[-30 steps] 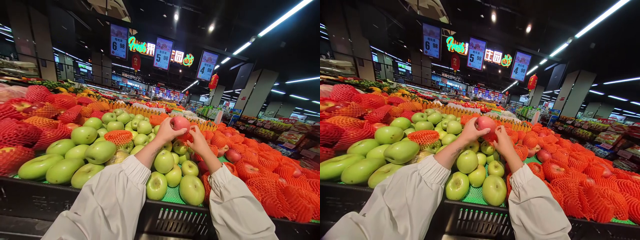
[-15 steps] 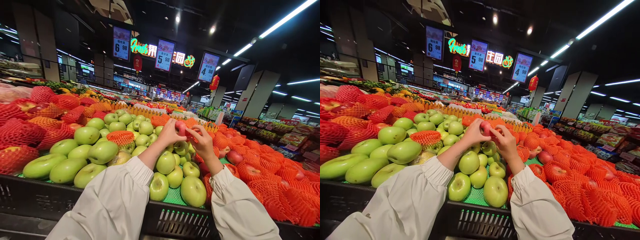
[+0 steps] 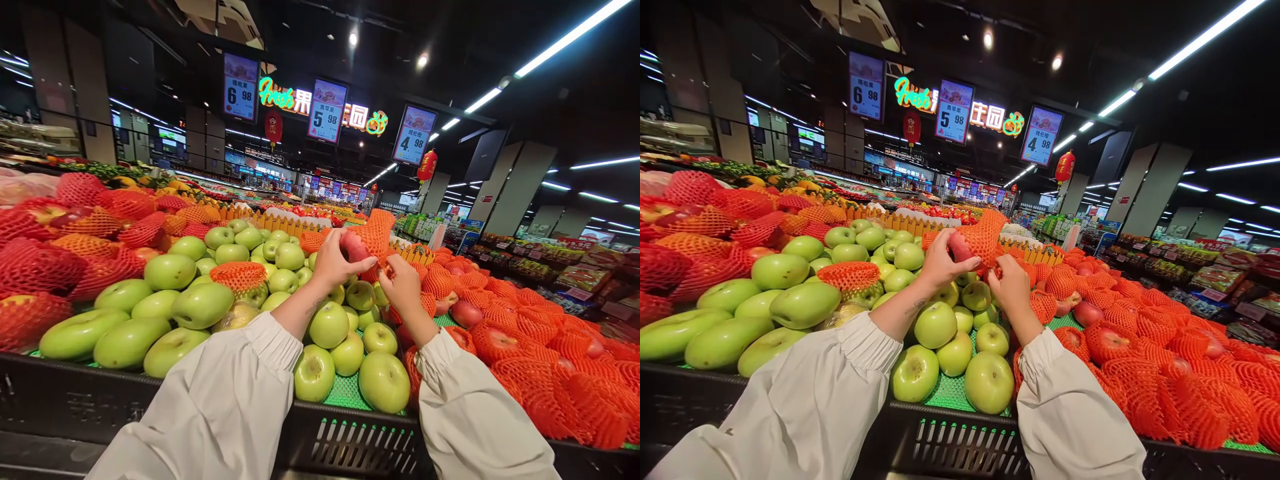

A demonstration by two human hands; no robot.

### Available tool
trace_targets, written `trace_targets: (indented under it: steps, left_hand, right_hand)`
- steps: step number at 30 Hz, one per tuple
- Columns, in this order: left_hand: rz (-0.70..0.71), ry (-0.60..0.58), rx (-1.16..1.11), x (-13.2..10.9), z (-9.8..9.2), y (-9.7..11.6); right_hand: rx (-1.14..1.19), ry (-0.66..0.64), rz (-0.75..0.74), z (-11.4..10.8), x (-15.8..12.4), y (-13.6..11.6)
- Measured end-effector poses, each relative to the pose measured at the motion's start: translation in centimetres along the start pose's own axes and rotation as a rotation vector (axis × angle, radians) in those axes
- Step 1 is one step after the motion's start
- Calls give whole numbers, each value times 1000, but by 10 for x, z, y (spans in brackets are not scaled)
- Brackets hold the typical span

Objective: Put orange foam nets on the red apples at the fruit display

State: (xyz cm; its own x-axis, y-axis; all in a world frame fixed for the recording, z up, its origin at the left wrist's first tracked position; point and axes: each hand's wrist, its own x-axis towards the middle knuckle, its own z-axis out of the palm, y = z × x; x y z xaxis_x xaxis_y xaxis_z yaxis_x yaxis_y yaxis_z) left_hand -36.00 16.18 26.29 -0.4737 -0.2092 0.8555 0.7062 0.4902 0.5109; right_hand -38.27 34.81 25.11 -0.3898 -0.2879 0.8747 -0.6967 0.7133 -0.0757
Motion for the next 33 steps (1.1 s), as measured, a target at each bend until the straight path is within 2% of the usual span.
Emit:
trace_targets:
  steps: [5,7,9,14,16,20,23,25,29,33]
  left_hand:
    - [-78,66,54,2,-2,-5]
    - [-113,61,47,3,-2,-8]
    - [-102,38,38,4,-2,-9]
    - [136,-32,79,4,-1,-9]
    - [206,-60,90,4,-1,-9]
    - [326,-152,117,2,-2,-7]
    - [397,-277,142,0,-2,-4]
    - [410,-319,152,-1,-1,-4]
    - [414,-310,132,-1,0,-6]
    - [404,-358,82,2,1,-8]
  right_hand:
    - [177,-288,-262,0,-1,-10]
    - [231,-306,-361,-4,-2,-17]
    - [245,-267,-394,-8,-4,-23]
    - [320,-181,-359,-15,-6,-17]
    - [372,-117,-298,-15,-5,-12]
    - [447,142,17,-14,-2,-8]
    - [422,161,167,-13,0,-8]
    - [334,127,163,-13,1,-7]
    - [107,116,75,-13,2,-3]
    - [21,189,17,-12,0,-2]
